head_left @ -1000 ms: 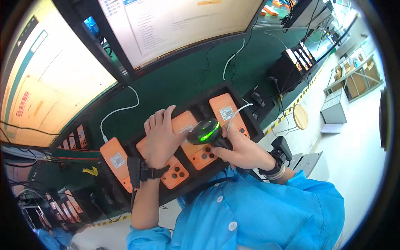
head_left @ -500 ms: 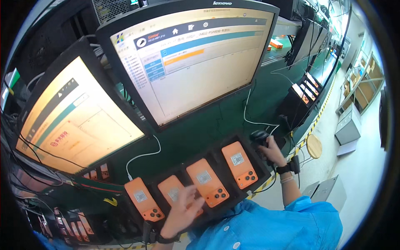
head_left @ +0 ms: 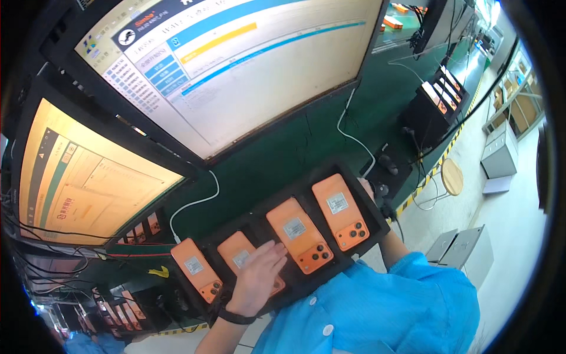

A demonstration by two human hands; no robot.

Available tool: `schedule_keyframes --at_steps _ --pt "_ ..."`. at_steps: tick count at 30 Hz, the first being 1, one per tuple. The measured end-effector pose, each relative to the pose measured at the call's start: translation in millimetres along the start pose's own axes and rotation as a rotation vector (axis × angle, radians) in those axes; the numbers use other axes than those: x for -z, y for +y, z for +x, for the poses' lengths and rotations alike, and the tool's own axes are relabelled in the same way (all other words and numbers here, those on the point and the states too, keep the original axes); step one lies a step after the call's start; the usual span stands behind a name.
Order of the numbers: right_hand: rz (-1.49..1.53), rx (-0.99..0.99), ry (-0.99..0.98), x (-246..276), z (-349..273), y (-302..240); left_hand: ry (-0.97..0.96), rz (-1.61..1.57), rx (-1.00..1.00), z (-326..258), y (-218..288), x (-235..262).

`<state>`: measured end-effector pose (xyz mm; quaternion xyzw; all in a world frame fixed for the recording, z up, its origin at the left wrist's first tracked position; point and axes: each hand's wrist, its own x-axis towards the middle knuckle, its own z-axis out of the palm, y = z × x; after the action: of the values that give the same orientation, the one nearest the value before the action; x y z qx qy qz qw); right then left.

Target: Scanning barcodes on handheld terminals and connecting them to cables for testing.

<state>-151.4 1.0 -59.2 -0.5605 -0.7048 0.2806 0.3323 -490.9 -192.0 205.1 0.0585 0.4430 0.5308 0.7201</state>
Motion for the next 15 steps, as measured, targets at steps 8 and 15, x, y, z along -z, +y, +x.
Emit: schedule_keyframes --at_steps 8,15 --pt "0.76 -0.185 -0.072 109 17 -186 -0.188 0.356 -0.017 35 -16 -15" --pt "0.744 0.127 -0.408 109 32 -309 -0.109 0.465 -0.291 38 -29 -21"
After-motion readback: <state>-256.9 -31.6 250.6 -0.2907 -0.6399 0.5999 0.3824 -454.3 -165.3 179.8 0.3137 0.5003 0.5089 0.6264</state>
